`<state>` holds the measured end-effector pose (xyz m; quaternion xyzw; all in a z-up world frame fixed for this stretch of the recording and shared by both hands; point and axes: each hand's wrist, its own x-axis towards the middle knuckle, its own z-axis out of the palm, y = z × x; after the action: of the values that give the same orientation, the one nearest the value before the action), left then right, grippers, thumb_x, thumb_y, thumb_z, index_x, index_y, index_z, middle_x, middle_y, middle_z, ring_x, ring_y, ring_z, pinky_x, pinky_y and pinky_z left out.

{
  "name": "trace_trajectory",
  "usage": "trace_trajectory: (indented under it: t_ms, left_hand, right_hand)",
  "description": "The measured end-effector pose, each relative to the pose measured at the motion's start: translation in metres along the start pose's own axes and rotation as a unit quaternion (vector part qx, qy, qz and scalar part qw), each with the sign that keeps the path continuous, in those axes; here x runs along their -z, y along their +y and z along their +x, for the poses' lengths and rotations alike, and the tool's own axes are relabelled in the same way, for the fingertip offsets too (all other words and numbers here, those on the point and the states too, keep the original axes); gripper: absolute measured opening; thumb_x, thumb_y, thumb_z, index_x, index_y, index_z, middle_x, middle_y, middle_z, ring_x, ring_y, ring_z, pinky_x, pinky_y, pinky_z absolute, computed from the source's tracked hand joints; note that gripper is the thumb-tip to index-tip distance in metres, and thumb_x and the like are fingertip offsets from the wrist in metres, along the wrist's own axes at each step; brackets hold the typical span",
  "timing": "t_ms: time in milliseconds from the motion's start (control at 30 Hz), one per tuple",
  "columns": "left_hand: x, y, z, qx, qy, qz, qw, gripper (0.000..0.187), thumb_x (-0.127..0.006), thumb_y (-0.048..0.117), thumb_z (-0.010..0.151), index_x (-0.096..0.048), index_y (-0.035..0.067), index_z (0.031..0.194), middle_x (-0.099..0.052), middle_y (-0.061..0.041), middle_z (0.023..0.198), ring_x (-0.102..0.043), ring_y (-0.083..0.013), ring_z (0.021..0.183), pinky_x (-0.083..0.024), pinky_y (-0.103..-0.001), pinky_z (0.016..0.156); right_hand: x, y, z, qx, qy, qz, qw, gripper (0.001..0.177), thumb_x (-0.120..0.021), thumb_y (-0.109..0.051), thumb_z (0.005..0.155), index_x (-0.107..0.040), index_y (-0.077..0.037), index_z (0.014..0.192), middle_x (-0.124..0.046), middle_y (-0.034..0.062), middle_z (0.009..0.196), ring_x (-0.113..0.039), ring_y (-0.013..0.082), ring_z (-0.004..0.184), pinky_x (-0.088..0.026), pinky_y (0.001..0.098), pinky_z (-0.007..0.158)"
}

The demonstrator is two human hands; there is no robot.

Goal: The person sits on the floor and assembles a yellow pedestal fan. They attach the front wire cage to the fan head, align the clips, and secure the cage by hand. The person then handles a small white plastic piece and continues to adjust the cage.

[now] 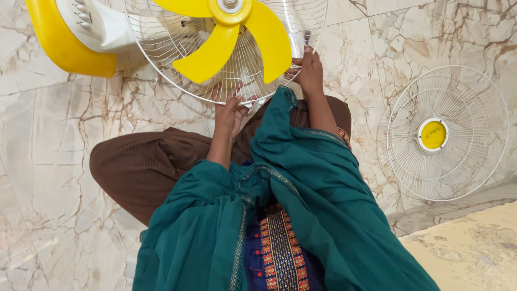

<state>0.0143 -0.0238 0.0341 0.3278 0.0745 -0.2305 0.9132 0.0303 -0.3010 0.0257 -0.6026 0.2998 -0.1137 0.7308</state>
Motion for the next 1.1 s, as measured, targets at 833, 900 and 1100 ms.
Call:
trace_trajectory:
  t_ms: [833, 900, 1100]
  left_hand:
    - [-0.005, -0.006, 0.009, -0.024, 0.04, 0.021, 0.999, 0.084, -0.05, -0.01, 0.089, -0.009, 0.016, 0.157, -0.042, -0.031, 0.152, -0.073, -0.0444, 0.103, -0.067, -0.044, 0.08]
    - [-0.002, -0.007, 0.009, -0.022, 0.03, 0.033, 0.999, 0.083, -0.052, -0.009, 0.09, -0.01, 0.014, 0.158, -0.044, -0.03, 0.153, -0.073, -0.0448, 0.102, -0.064, -0.042, 0.075]
    - [0.004, -0.011, 0.007, -0.004, 0.038, 0.031, 0.999, 0.077, -0.054, -0.005, 0.094, -0.013, 0.008, 0.159, -0.048, -0.028, 0.151, -0.075, -0.0402, 0.101, -0.066, -0.038, 0.072]
  right_hand:
    - [-0.006, -0.006, -0.006, 0.064, 0.004, -0.003, 0.998, 0.054, -0.037, -0.045, 0.107, -0.052, -0.003, 0.138, -0.076, 0.0175, 0.098, -0.076, 0.022, 0.067, -0.066, 0.0349, 0.06]
    - [-0.006, -0.005, -0.007, 0.063, 0.068, -0.08, 0.992, 0.052, -0.04, -0.045, 0.107, -0.059, -0.003, 0.131, -0.075, 0.0136, 0.093, -0.071, 0.0197, 0.061, -0.059, 0.0319, 0.055]
    - [-0.003, 0.002, -0.008, 0.227, 0.161, -0.251, 0.927, 0.036, -0.059, -0.031, 0.112, -0.064, 0.001, 0.126, -0.064, 0.0127, 0.085, -0.057, 0.0146, 0.075, -0.049, 0.0278, 0.07]
